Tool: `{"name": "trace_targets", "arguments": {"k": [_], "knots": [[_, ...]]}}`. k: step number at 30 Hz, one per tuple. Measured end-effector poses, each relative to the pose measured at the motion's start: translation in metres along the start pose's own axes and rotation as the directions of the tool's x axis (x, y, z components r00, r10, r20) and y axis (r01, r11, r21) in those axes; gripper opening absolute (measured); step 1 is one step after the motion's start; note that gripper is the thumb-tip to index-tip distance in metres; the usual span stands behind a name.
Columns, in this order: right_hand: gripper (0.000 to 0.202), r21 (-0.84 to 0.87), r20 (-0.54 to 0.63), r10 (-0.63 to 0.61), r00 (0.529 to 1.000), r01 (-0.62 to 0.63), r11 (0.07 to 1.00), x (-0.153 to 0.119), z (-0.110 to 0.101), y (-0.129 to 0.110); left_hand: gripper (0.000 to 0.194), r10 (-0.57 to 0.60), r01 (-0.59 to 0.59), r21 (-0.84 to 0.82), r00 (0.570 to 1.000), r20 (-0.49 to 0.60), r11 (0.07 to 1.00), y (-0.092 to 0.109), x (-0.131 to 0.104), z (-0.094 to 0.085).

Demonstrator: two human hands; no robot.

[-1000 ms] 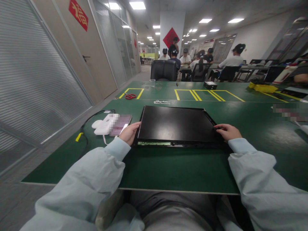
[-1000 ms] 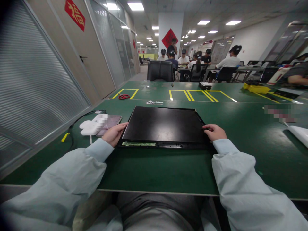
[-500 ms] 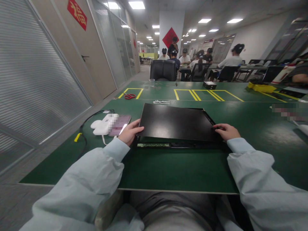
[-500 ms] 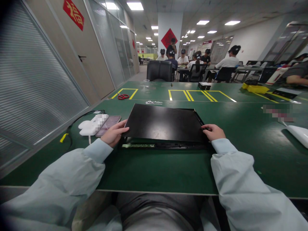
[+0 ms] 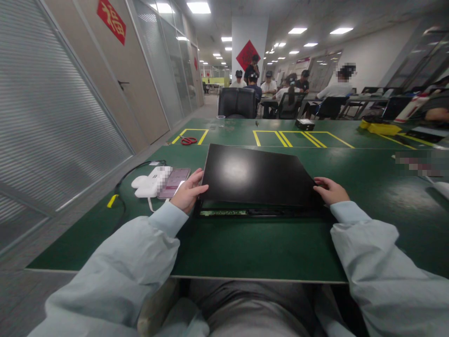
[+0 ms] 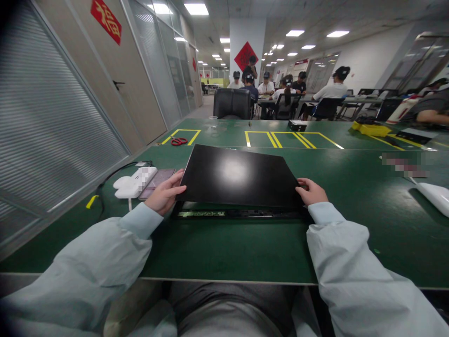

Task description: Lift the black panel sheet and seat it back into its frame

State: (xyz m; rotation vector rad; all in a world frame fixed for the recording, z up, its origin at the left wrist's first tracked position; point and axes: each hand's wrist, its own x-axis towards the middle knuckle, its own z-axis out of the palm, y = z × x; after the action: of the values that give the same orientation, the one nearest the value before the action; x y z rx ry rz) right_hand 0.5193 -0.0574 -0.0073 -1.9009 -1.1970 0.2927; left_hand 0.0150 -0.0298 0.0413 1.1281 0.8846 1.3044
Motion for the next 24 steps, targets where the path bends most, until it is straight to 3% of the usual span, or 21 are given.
{"name": "trace_targets", "arguments": {"k": [4, 7, 11, 14, 17, 21, 22, 24], "knots": [[0.024, 0.051, -0.022, 0.080, 0.997, -0.079, 0.996, 0.003, -0.003, 0.001, 0.063, 0.028, -0.024, -0.050, 0.997, 0.071, 0.998, 0.003, -0.003, 0.005], [0.021, 0.188, -0.002, 0.053, 0.999, -0.052, 0.981, 0.002, -0.010, -0.005, 0.068, 0.016, -0.008, -0.086, 0.996, 0.093, 0.996, 0.008, -0.005, 0.007], [0.031, 0.523, 0.106, 0.070, 0.992, -0.115, 0.844, -0.006, -0.019, -0.021, 0.069, 0.047, -0.042, -0.131, 0.998, 0.036, 0.990, 0.016, -0.004, 0.005], [0.041, 0.635, 0.225, 0.027, 0.974, -0.167, 0.754, -0.015, -0.025, -0.031, 0.068, 0.071, -0.067, -0.169, 0.997, 0.018, 0.983, 0.020, -0.004, 0.004], [0.038, 0.641, 0.264, 0.052, 0.963, -0.216, 0.736, -0.021, -0.033, -0.033, 0.064, 0.055, -0.049, -0.166, 0.998, 0.031, 0.985, 0.021, -0.004, 0.006], [0.031, 0.528, 0.331, 0.317, 0.889, -0.453, 0.718, -0.024, -0.041, -0.030, 0.064, 0.031, -0.026, -0.115, 0.999, 0.043, 0.993, 0.017, -0.004, 0.007], [0.030, 0.535, 0.305, 0.326, 0.895, -0.445, 0.718, -0.023, -0.041, -0.029, 0.063, 0.025, -0.021, -0.098, 0.999, 0.043, 0.995, 0.016, -0.003, 0.006], [0.025, 0.588, 0.181, 0.244, 0.953, -0.303, 0.750, -0.020, -0.040, -0.026, 0.059, 0.005, -0.002, -0.066, 0.999, 0.047, 0.998, 0.011, -0.001, 0.004]]}}
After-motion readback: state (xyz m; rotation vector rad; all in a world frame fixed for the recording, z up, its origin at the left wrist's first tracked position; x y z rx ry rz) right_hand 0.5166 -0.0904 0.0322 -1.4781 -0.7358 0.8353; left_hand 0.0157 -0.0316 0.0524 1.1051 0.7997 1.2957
